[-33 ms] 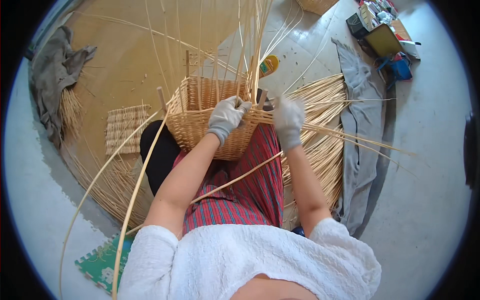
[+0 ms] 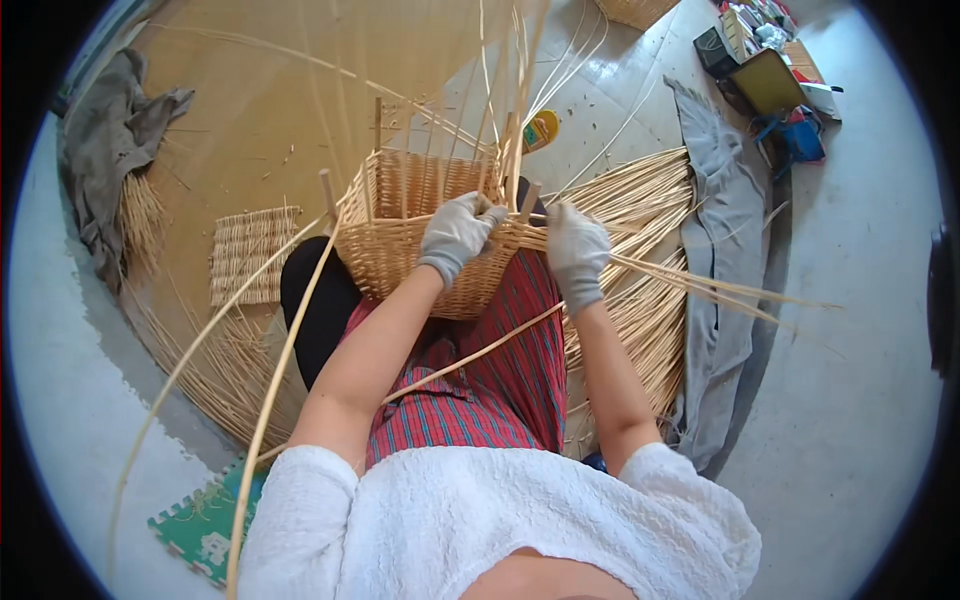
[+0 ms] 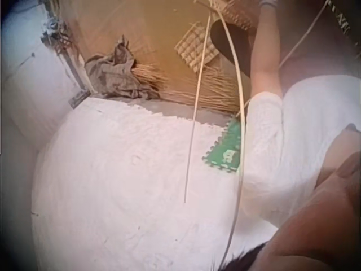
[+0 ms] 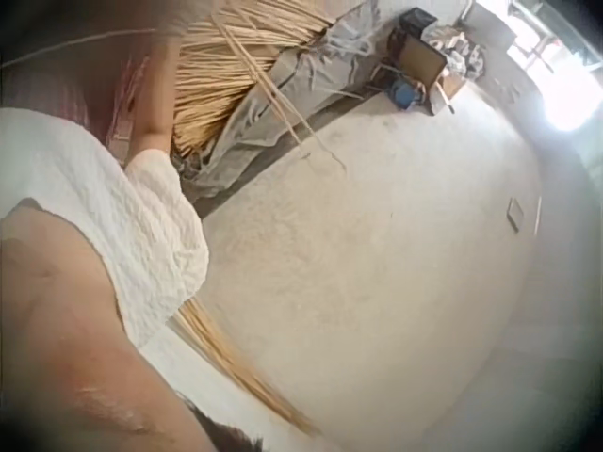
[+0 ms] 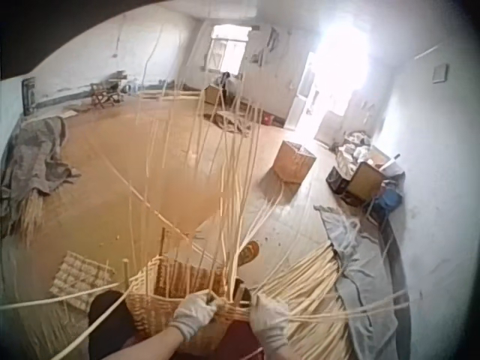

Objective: The person weaves a rectangular basket by hand, interlacing thin bamboo strips through vertical stakes. They repeatedly pull strips through the weave, adjust the basket's shape, and occasionally reach for additional strips from a nearby pile.

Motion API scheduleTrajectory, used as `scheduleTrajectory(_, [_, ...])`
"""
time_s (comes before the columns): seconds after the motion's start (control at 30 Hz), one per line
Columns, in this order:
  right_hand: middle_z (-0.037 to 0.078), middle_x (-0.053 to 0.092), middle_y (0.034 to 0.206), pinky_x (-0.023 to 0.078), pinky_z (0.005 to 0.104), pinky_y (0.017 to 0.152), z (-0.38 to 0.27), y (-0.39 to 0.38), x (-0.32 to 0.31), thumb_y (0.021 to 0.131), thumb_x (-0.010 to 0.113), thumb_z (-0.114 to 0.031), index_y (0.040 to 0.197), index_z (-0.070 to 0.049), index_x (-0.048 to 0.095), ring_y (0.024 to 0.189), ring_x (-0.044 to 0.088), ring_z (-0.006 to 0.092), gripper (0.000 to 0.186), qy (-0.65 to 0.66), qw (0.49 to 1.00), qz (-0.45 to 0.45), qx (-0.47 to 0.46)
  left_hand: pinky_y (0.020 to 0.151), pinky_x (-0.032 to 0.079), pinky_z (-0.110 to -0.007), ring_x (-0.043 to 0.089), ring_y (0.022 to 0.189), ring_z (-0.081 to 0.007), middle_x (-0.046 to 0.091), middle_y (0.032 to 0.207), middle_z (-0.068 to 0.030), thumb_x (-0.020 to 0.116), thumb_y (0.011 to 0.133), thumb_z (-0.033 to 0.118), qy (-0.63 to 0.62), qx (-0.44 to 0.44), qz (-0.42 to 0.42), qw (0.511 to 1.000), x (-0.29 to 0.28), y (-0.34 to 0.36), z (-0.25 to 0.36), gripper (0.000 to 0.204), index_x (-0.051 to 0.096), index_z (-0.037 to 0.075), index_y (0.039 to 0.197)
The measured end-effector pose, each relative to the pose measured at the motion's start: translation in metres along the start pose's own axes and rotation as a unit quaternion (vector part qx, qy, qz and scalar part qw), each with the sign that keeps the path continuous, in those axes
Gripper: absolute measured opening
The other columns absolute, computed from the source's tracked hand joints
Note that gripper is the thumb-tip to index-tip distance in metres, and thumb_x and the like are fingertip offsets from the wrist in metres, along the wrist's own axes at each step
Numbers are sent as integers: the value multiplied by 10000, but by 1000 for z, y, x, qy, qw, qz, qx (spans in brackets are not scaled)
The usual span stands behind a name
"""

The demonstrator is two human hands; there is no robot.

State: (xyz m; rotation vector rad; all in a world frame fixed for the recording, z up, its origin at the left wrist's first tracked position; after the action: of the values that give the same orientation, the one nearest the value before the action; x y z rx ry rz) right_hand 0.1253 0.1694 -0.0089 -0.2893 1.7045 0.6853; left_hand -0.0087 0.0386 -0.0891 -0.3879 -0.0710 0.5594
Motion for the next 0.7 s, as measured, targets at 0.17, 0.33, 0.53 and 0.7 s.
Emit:
scheduleTrajectory(0.17, [204, 697, 1081, 522, 461, 872, -23, -21, -14, 912, 660, -195, 1223, -53, 629, 1014, 663, 377, 343, 294, 953, 60, -31, 818, 557, -277, 655, 856, -128, 698, 1028, -73, 668, 975, 82, -81, 212, 133, 965, -42, -74, -5, 57, 681, 27, 970])
scheduleTrajectory(0.33, [157, 647, 1329, 418, 500, 1131, -238, -141, -70, 889, 639, -188, 1423, -200, 575, 1272, 601, 316, 538, 440, 802, 40, -402, 797, 567, -328, 664, 881, -173, 682, 954, -74, 708, 928, 54, 174, 170, 292, 925, -213, -92, -71, 199, 601, 48, 1095])
scheduleTrajectory(0.53, [117, 702, 928, 587, 421, 650, -265, -97, -80, 866, 637, -162, 1200, -106, 608, 792, 723, 322, 340, 240, 857, -249, -383, 773, 561, -315, 645, 854, -168, 647, 921, -45, 819, 844, 100, -61, 118, 5, 991, -223, -40, -58, 365, 570, 56, 1108])
scheduleTrajectory(0.7, [50, 718, 1008, 588, 290, 752, -77, -41, 69, 1007, 617, -52, 1100, -90, 611, 946, 714, 182, 101, 731, 660, -59, 164, 787, 541, -318, 633, 858, -161, 650, 968, -46, 872, 781, 74, 83, 163, 58, 981, -213, -29, -57, 483, 575, 40, 1160])
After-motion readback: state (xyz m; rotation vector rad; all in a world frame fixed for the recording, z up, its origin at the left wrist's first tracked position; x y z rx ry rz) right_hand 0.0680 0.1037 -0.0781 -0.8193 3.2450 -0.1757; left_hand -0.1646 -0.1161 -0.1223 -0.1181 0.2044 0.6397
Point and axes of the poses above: each hand's wrist, its own y-axis towards the middle knuckle, its own x-axis out of the palm, z = x × y, the point moved 4 cm from there along y, towards the middle knuckle
